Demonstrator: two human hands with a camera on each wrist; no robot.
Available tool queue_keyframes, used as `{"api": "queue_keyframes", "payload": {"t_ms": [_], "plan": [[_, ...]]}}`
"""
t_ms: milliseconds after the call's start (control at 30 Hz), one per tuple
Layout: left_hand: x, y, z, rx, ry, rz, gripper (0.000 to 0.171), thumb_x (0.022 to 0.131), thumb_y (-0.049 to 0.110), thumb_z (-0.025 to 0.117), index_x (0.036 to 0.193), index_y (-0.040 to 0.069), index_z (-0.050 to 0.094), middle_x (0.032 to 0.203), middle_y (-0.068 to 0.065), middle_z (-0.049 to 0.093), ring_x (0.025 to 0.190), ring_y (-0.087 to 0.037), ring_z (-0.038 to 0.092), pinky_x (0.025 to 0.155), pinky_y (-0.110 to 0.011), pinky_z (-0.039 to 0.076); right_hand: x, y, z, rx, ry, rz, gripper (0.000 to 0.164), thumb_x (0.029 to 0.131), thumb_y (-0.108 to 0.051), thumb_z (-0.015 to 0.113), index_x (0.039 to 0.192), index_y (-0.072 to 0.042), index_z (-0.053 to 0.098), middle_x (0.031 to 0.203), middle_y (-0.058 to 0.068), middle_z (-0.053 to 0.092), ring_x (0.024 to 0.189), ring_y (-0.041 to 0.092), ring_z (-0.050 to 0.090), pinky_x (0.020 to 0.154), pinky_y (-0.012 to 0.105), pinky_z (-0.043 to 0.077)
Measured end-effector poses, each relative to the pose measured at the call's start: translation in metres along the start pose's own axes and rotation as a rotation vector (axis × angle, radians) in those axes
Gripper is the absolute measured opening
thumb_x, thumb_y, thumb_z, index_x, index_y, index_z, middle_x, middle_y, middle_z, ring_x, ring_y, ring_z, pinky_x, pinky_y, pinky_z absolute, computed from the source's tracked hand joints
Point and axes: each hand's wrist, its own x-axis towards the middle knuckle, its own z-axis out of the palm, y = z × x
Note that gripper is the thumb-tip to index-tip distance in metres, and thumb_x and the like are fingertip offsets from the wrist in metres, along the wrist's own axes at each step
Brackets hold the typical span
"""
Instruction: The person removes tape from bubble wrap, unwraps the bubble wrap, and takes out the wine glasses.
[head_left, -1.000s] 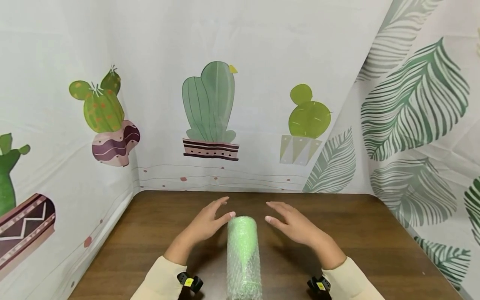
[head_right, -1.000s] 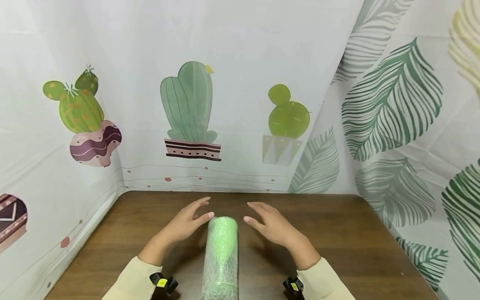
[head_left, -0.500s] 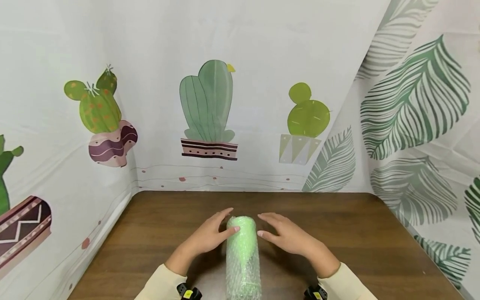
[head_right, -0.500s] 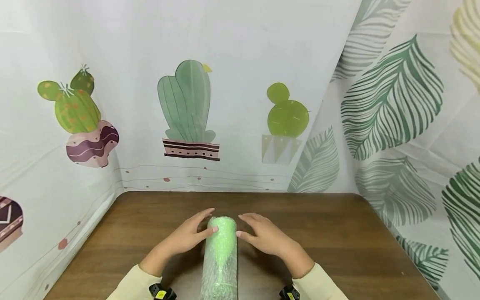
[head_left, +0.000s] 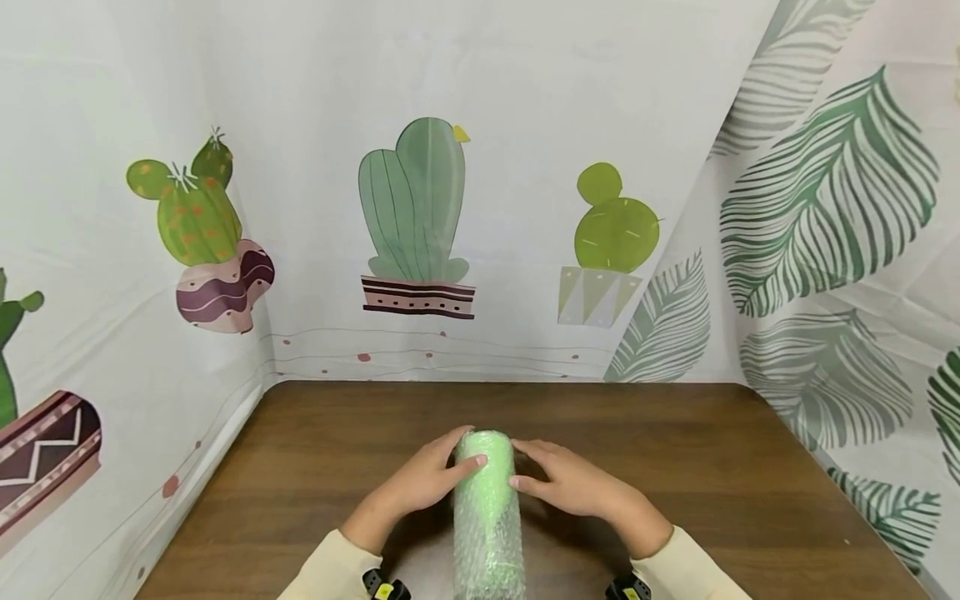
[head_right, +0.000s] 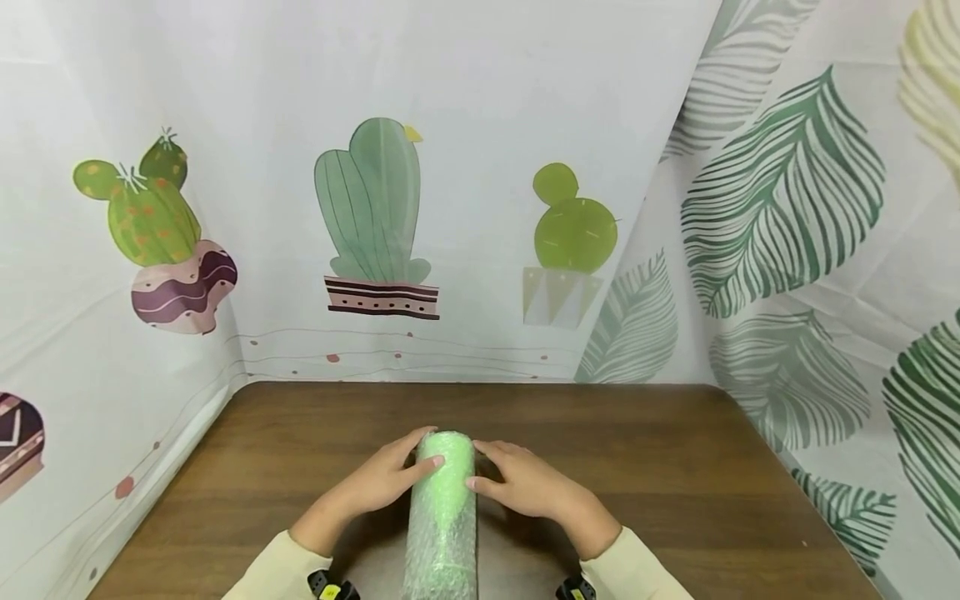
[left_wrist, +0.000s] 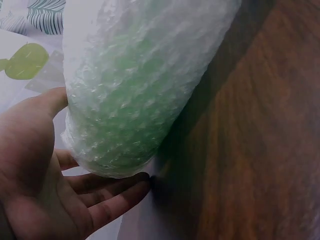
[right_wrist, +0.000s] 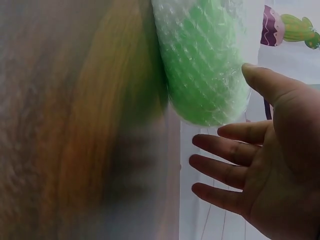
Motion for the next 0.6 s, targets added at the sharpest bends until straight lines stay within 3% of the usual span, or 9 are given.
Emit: {"api": "queue_keyframes", "payload": {"t_ms": [233, 400, 600], "plan": [[0.001, -0.001, 0.003, -0.048, 0.019, -0.007, 0.079, 0.1, 0.059, 0.051, 0.158, 0.009, 0.032, 0.156, -0.012, 0.045, 0.142, -0.033, 0.044, 0.111, -0.06, 0.041, 0.002, -0.001, 0.002, 0.058, -0.037, -0.008, 0.078, 0.103, -0.056, 0.047, 0.158, -0.004, 0.03, 0.141, 0.01, 0.061, 0.131, 0.028, 0.058, 0.108, 0.055, 0.046], [0.006, -0.004, 0.01, -0.084, 0.07, 0.003, 0.077, 0.1, 0.058, 0.052, 0.157, 0.01, 0.033, 0.155, -0.011, 0.045, 0.14, -0.031, 0.046, 0.109, -0.058, 0.043, 0.003, 0.0, 0.003, 0.066, -0.01, -0.02, 0.079, 0.103, -0.055, 0.047, 0.158, -0.001, 0.028, 0.142, 0.012, 0.06, 0.133, 0.03, 0.057, 0.109, 0.057, 0.045], [0.008, -0.004, 0.017, -0.146, 0.139, -0.012, 0.077, 0.1, 0.055, 0.055, 0.158, 0.011, 0.031, 0.16, -0.014, 0.038, 0.143, -0.035, 0.042, 0.109, -0.061, 0.042, 0.003, -0.001, 0.003, 0.091, 0.027, -0.028, 0.078, 0.103, -0.054, 0.048, 0.16, -0.006, 0.025, 0.146, 0.011, 0.056, 0.133, 0.028, 0.056, 0.11, 0.056, 0.044]]}}
